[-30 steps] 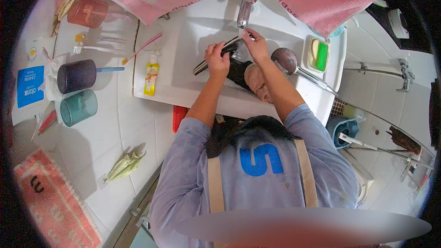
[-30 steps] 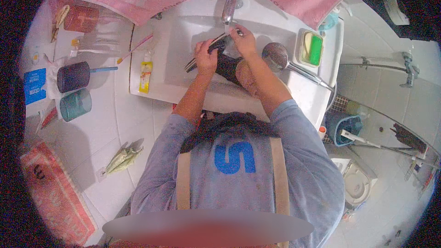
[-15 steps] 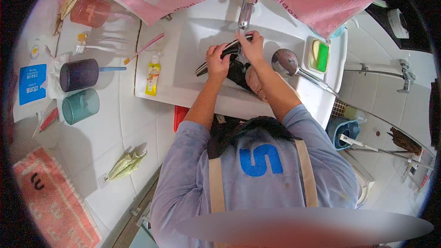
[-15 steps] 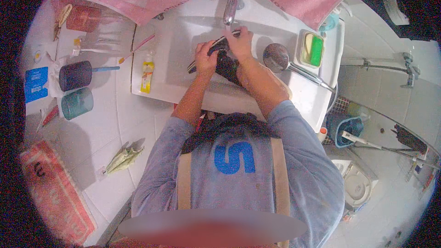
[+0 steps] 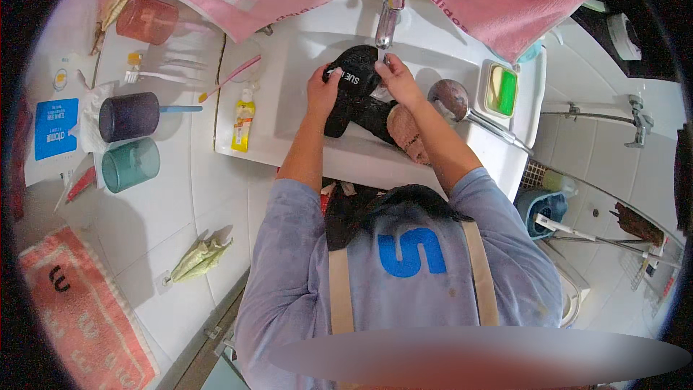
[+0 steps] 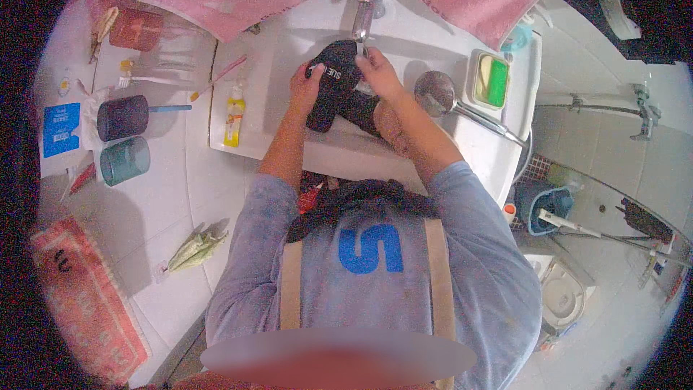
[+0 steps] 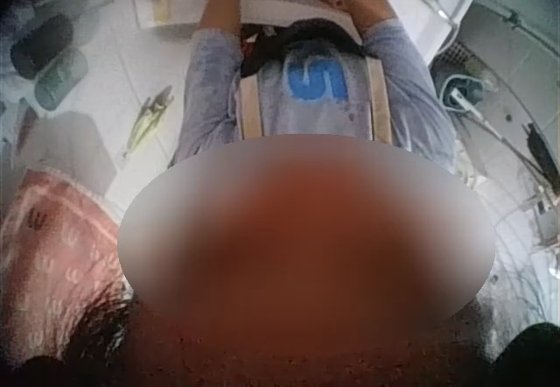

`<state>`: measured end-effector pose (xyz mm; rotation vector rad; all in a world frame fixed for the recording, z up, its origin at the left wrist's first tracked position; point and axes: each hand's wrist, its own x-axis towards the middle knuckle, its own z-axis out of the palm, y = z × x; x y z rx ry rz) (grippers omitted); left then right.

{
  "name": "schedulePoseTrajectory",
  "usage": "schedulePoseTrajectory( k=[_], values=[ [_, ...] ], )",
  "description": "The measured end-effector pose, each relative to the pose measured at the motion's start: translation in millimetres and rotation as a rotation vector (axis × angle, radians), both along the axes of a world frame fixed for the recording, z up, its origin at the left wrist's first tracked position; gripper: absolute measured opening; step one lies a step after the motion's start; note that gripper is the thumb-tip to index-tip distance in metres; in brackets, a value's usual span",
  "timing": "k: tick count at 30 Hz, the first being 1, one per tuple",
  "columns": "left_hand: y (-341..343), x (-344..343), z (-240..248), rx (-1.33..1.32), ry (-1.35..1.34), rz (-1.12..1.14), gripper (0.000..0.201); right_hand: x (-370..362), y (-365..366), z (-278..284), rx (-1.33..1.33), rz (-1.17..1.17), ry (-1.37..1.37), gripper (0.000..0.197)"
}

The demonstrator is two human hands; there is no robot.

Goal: Washing a pair of black and red slippers in a bathroom sink.

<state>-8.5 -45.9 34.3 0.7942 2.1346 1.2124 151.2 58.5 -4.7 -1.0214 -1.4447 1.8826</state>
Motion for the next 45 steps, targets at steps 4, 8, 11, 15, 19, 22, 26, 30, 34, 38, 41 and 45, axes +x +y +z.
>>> schedulePoseTrajectory(
  k=[4, 8, 11, 15, 19, 22, 26, 30, 34, 38, 41, 45],
  values=[
    [10.0, 14.6, -25.9, 0.014, 0.189, -0.112, 0.041, 0.2, 6.3, 5.5, 0.376, 0.046, -0.219, 0.038],
    [16.8, 45.8, -27.3, 0.001, 0.398, -0.151, 0.050, 25.8, 17.6, 26.6, -0.074, 0.089, -0.266, 0.036],
    [25.4, 78.9, -22.6, -0.126, 0.796, -0.248, 0.067, 35.2, 11.8, 15.3, -0.252, -0.016, -0.093, 0.036],
    [18.9, 115.2, -8.9, -0.015, 0.686, -0.466, 0.065, 39.9, 11.2, 20.4, -0.431, -0.133, 0.086, 0.044],
    [29.9, 95.5, 6.4, -0.122, 0.560, -0.650, 0.060, 42.6, 9.1, 27.1, -0.541, -0.049, 0.079, 0.045],
    [42.2, 73.4, 6.2, -0.279, 0.752, -0.566, 0.057, 31.0, -2.2, 34.4, -0.578, -0.014, 0.107, 0.043],
    [26.8, 94.9, 5.5, -0.112, 0.670, -0.720, 0.060, 22.2, -14.1, 68.7, -0.760, -0.148, 0.216, 0.044],
    [1.9, 90.4, -1.5, 0.243, 0.448, -0.839, 0.048, 46.4, -16.4, 70.6, -0.837, -0.158, 0.277, 0.046],
    [-4.3, 60.6, -8.9, 0.205, 0.597, -0.336, 0.044, 75.7, -2.6, 6.2, -0.742, -0.228, 0.281, 0.041],
    [1.7, 58.6, -12.0, -0.013, 0.906, -0.589, 0.035, 77.2, -5.8, -0.1, -0.741, -0.209, 0.297, 0.040],
    [10.1, 63.9, -1.7, 0.024, 0.760, -0.807, 0.029, 80.0, -2.5, 8.1, -0.770, -0.198, 0.346, 0.041],
    [33.5, 51.4, 8.8, -0.086, 0.708, -1.048, 0.032, 86.2, -4.0, 8.8, -0.766, -0.203, 0.343, 0.040]
  ],
)
